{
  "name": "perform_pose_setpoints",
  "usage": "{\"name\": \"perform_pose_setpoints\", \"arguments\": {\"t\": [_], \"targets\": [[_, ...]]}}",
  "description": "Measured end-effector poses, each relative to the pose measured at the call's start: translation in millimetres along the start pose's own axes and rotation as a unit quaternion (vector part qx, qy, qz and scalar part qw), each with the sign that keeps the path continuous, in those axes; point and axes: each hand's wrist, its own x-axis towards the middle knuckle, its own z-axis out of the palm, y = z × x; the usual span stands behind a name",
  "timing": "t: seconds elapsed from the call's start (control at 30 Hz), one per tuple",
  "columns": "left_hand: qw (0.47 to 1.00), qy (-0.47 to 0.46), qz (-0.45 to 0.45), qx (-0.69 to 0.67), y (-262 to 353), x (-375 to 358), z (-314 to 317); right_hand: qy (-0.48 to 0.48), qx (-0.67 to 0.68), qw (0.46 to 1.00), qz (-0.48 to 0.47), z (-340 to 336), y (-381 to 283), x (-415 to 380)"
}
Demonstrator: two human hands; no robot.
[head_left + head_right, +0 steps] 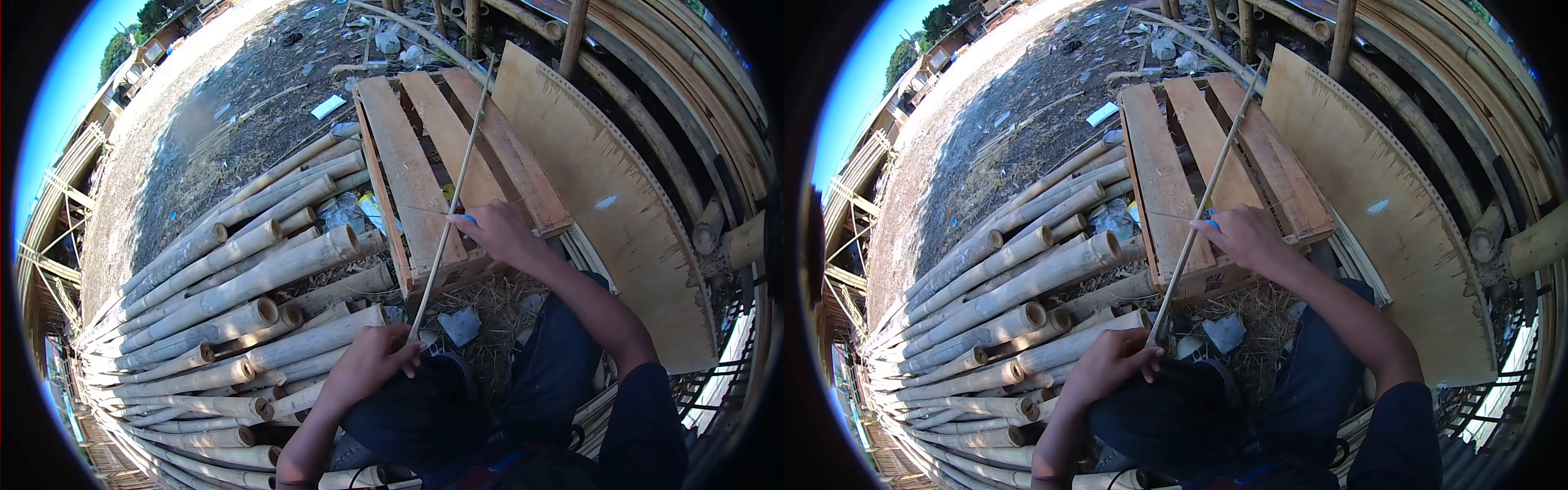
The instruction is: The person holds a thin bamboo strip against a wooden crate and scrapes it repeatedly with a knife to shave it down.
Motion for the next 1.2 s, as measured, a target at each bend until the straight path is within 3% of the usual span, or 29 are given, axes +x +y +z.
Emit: {"name": "perform_pose_setpoints", "arguments": {"t": [0.13,0.27,0.33,0.47,0.57,0.63,0.77,0.83,0.87,0.93,1.2], "targets": [[0.997,-0.031,0.025,-0.058,-2,2,-1,0.083,-0.078,0.992,0.055,-1,51,41],[0.996,-0.02,0.019,-0.09,-7,3,-2,0.07,-0.085,0.991,0.073,-6,52,48],[0.997,-0.002,0.012,-0.07,-7,4,-5,-0.009,0.027,1.0,-0.01,-3,20,22],[1.0,0.023,-0.006,-0.006,-3,6,-2,-0.046,0.059,0.994,-0.076,8,2,-5],[1.0,0.014,-0.001,0.008,1,5,-2,-0.02,0.001,0.997,-0.069,12,30,9],[1.0,0.013,-0.006,0.008,-1,3,-1,0.05,-0.054,0.996,0.047,-3,58,32],[0.997,0.055,-0.021,0.047,1,2,1,0.092,-0.083,0.991,0.055,-11,79,44],[0.993,0.074,-0.021,0.084,15,0,1,-0.045,-0.002,0.999,0.018,-14,34,18],[0.988,0.088,-0.02,0.127,19,0,1,-0.048,-0.002,0.999,0.021,-5,22,6],[0.986,0.083,-0.006,0.143,15,2,3,-0.053,0.059,0.994,-0.079,9,7,-13],[0.974,0.155,0.052,0.158,4,10,3,0.008,-0.008,0.99,-0.137,8,16,12]]}}
